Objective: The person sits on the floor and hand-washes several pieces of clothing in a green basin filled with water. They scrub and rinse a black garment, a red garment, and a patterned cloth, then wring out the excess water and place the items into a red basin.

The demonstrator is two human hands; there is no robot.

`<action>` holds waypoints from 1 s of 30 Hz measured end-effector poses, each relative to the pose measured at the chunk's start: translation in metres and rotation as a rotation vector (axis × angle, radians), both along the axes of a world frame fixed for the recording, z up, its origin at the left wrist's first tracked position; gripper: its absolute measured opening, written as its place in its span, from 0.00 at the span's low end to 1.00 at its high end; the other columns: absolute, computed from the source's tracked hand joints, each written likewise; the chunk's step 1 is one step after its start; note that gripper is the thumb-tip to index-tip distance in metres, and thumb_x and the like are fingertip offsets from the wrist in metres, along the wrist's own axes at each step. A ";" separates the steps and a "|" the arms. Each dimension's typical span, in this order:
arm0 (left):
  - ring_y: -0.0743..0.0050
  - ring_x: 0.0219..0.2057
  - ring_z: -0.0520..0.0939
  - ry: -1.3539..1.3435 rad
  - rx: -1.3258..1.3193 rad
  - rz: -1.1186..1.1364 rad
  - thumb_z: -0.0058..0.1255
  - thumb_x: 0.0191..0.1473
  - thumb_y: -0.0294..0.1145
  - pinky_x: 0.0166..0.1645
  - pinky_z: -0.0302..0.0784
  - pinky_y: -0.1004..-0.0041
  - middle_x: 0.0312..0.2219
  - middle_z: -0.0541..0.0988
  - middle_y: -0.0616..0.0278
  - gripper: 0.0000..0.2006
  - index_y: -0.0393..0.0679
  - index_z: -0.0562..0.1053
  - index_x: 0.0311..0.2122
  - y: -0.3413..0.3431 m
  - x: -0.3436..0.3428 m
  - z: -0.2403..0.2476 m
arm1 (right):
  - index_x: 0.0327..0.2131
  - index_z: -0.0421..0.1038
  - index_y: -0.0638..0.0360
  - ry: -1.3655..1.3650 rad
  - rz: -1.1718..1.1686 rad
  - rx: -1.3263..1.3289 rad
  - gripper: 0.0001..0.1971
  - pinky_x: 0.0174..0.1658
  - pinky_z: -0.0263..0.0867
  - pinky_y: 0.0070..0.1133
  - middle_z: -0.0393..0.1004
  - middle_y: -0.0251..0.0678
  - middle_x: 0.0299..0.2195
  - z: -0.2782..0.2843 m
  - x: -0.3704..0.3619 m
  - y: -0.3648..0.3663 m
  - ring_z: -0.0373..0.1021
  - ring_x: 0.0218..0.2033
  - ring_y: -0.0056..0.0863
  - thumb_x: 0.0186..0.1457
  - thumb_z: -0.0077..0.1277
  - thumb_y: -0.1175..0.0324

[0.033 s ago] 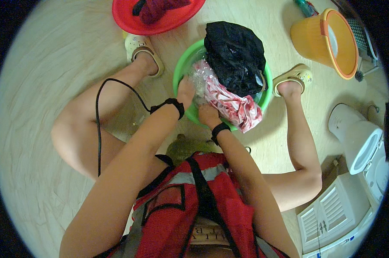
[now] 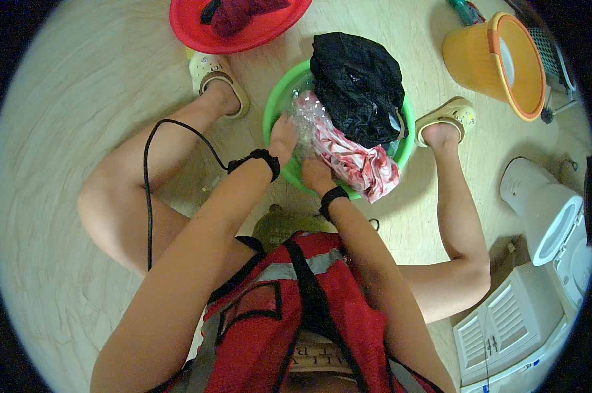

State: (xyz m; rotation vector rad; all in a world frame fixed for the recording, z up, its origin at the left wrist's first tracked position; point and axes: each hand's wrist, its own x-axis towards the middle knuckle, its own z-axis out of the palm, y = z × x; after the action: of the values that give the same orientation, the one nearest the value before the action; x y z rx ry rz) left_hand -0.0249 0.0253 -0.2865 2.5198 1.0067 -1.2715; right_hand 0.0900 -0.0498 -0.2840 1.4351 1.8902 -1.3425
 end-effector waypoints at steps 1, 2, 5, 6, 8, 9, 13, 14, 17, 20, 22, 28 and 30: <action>0.70 0.54 0.61 0.014 -0.016 -0.048 0.38 0.52 0.32 0.56 0.52 0.62 0.47 0.70 0.67 0.15 0.51 0.73 0.44 0.014 0.010 0.008 | 0.37 0.68 0.67 -0.008 -0.064 0.049 0.15 0.40 0.67 0.34 0.71 0.51 0.39 -0.028 -0.003 -0.015 0.70 0.40 0.43 0.46 0.41 0.69; 0.69 0.52 0.63 -0.033 0.015 -0.074 0.39 0.51 0.32 0.55 0.53 0.63 0.46 0.71 0.67 0.15 0.51 0.73 0.43 0.020 0.012 0.012 | 0.37 0.69 0.67 0.004 -0.076 0.043 0.15 0.40 0.67 0.34 0.72 0.51 0.37 -0.031 -0.003 -0.018 0.71 0.38 0.43 0.46 0.41 0.69; 0.66 0.48 0.67 -0.126 0.087 -0.053 0.41 0.49 0.31 0.53 0.55 0.63 0.44 0.72 0.66 0.14 0.49 0.74 0.42 0.024 0.004 0.018 | 0.36 0.69 0.69 0.073 0.027 -0.060 0.15 0.40 0.68 0.34 0.73 0.51 0.33 0.002 0.001 0.006 0.72 0.36 0.41 0.45 0.42 0.69; 0.65 0.48 0.67 -0.139 0.096 -0.030 0.42 0.48 0.31 0.52 0.55 0.62 0.43 0.72 0.65 0.14 0.48 0.74 0.41 0.024 0.000 0.014 | 0.37 0.68 0.70 0.055 0.032 -0.032 0.16 0.40 0.68 0.34 0.72 0.52 0.34 0.004 0.002 0.007 0.72 0.36 0.42 0.45 0.43 0.69; 0.64 0.47 0.67 -0.144 0.076 0.022 0.42 0.48 0.31 0.52 0.56 0.61 0.43 0.72 0.63 0.14 0.47 0.75 0.40 0.030 0.002 0.017 | 0.39 0.67 0.72 0.012 0.020 0.020 0.17 0.40 0.68 0.35 0.71 0.54 0.37 0.009 -0.003 0.006 0.71 0.38 0.43 0.45 0.43 0.69; 0.64 0.48 0.67 -0.135 0.050 0.059 0.42 0.47 0.31 0.51 0.57 0.61 0.43 0.72 0.62 0.14 0.47 0.75 0.40 0.034 0.007 0.024 | 0.46 0.60 0.75 -0.035 0.065 0.156 0.24 0.47 0.63 0.36 0.65 0.58 0.45 0.017 -0.012 -0.002 0.66 0.46 0.43 0.46 0.43 0.69; 0.61 0.47 0.67 -0.238 0.103 0.076 0.41 0.48 0.34 0.52 0.56 0.58 0.43 0.72 0.57 0.16 0.46 0.74 0.41 0.027 0.001 0.040 | 0.53 0.50 0.76 -0.015 -0.199 0.524 0.29 0.56 0.52 0.36 0.55 0.57 0.53 0.032 -0.021 0.005 0.55 0.54 0.47 0.47 0.41 0.70; 0.60 0.48 0.67 -0.280 0.122 0.093 0.40 0.49 0.35 0.53 0.55 0.58 0.43 0.72 0.57 0.16 0.46 0.74 0.42 0.023 0.001 0.047 | 0.53 0.50 0.76 0.078 -0.386 0.481 0.28 0.57 0.50 0.36 0.55 0.55 0.54 0.031 -0.018 0.009 0.54 0.54 0.49 0.48 0.39 0.70; 0.57 0.50 0.65 -0.167 0.077 0.004 0.39 0.50 0.35 0.56 0.52 0.57 0.45 0.71 0.56 0.16 0.46 0.73 0.43 0.012 0.008 0.052 | 0.54 0.49 0.73 0.083 -0.436 0.608 0.28 0.57 0.50 0.33 0.55 0.54 0.54 -0.025 -0.022 -0.003 0.54 0.54 0.51 0.49 0.38 0.70; 0.55 0.54 0.61 -0.124 0.072 0.061 0.39 0.51 0.35 0.58 0.47 0.54 0.49 0.67 0.54 0.17 0.48 0.72 0.45 -0.010 -0.003 0.035 | 0.50 0.59 0.64 0.037 -0.139 0.409 0.22 0.54 0.54 0.32 0.61 0.49 0.51 -0.019 -0.015 0.003 0.60 0.51 0.44 0.49 0.38 0.69; 0.54 0.56 0.58 -0.069 0.018 0.023 0.38 0.52 0.35 0.58 0.46 0.52 0.52 0.63 0.53 0.18 0.48 0.69 0.49 -0.021 -0.018 0.030 | 0.46 0.65 0.59 0.024 -0.216 0.090 0.19 0.50 0.57 0.35 0.67 0.45 0.47 0.019 -0.001 0.026 0.63 0.48 0.40 0.50 0.38 0.69; 0.54 0.58 0.54 -0.040 -0.065 0.010 0.37 0.53 0.36 0.59 0.44 0.52 0.55 0.58 0.54 0.19 0.47 0.66 0.51 -0.009 -0.006 0.039 | 0.34 0.74 0.55 -0.064 0.021 0.281 0.12 0.40 0.62 0.30 0.75 0.35 0.35 0.003 -0.012 0.008 0.69 0.41 0.32 0.50 0.40 0.69; 0.53 0.57 0.56 -0.106 -0.054 0.020 0.37 0.52 0.34 0.60 0.45 0.53 0.55 0.60 0.51 0.19 0.45 0.68 0.49 -0.008 -0.014 0.029 | 0.37 0.73 0.53 -0.140 -0.073 0.187 0.12 0.43 0.59 0.31 0.73 0.36 0.37 -0.001 -0.007 0.007 0.67 0.43 0.33 0.50 0.41 0.68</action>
State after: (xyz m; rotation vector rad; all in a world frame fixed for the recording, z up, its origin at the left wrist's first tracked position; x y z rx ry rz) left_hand -0.0389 0.0178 -0.2570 2.5005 0.9594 -1.1308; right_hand 0.0826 -0.0429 -0.2853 1.6579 1.9292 -1.0888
